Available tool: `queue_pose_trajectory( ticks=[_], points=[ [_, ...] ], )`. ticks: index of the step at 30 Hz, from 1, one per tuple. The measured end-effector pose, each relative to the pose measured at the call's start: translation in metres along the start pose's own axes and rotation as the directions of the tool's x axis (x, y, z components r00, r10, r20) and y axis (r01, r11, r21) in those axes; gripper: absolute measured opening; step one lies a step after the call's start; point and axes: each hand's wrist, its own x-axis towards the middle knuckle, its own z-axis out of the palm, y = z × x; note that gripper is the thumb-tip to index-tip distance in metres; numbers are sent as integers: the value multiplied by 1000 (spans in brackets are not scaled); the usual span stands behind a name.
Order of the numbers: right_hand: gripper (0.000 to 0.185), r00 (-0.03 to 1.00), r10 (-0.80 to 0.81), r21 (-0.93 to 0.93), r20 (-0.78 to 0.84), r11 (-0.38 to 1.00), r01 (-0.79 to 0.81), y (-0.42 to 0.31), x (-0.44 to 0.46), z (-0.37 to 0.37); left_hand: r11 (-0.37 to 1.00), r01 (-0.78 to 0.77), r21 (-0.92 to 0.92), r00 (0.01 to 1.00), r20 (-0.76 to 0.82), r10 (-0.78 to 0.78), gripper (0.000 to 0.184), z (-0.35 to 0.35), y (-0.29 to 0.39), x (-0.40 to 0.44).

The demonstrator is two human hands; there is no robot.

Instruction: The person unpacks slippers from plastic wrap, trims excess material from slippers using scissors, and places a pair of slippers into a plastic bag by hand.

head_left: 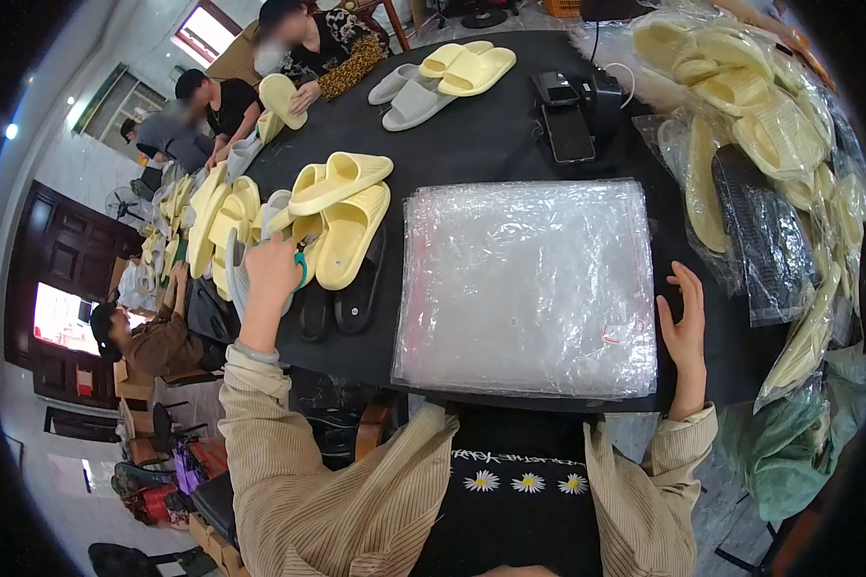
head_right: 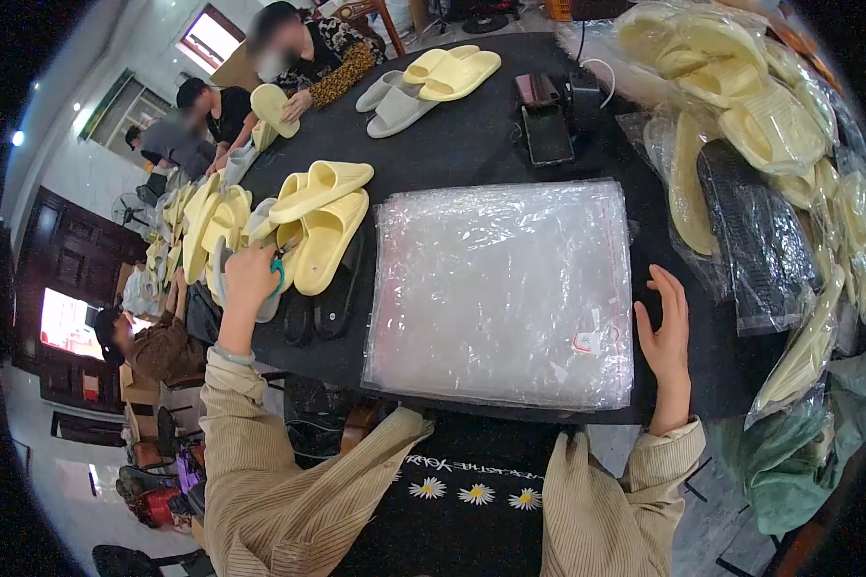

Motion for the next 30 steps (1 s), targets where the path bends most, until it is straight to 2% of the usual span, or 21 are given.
queue_pose_trajectory(
  ticks=[7, 13, 15, 19, 25, 28, 30],
  points=[
    [56, 1000, 13, -3, -9, 1000, -13, 1, 0, 0, 998, 20, 57, 997, 71, -24, 20, 18, 2, 16],
    [56, 1000, 10, 2, 6, 1000, -10, 0, 0, 1, 994, -9, 105, 999, 39, 5, 17, 18, 9, 19],
    [56, 1000, 14, 0, 7, 1000, -14, 0, 0, 0, 993, -54, 104, 996, -71, 62, 7, 15, 11, 16],
    [56, 1000, 24, 3, 6, 1000, -24, 3, 0, 2, 994, -38, 105, 995, -85, 47, 7, 22, 10, 15],
    [57, 1000, 17, 30, 9, 999, -18, 3, -2, 3, 995, -34, 97, 999, -26, 37, 7, 23, 1, 3],
    [58, 999, 25, 37, 23, 999, -26, 4, -1, 3, 999, -13, 39, 1000, -21, 14, 16, 18, -2, -10],
    [58, 1000, 3, 29, 14, 1000, -3, 5, -1, 3, 996, 60, -70, 995, -73, -65, 30, 1, -1, -29]
  ],
)
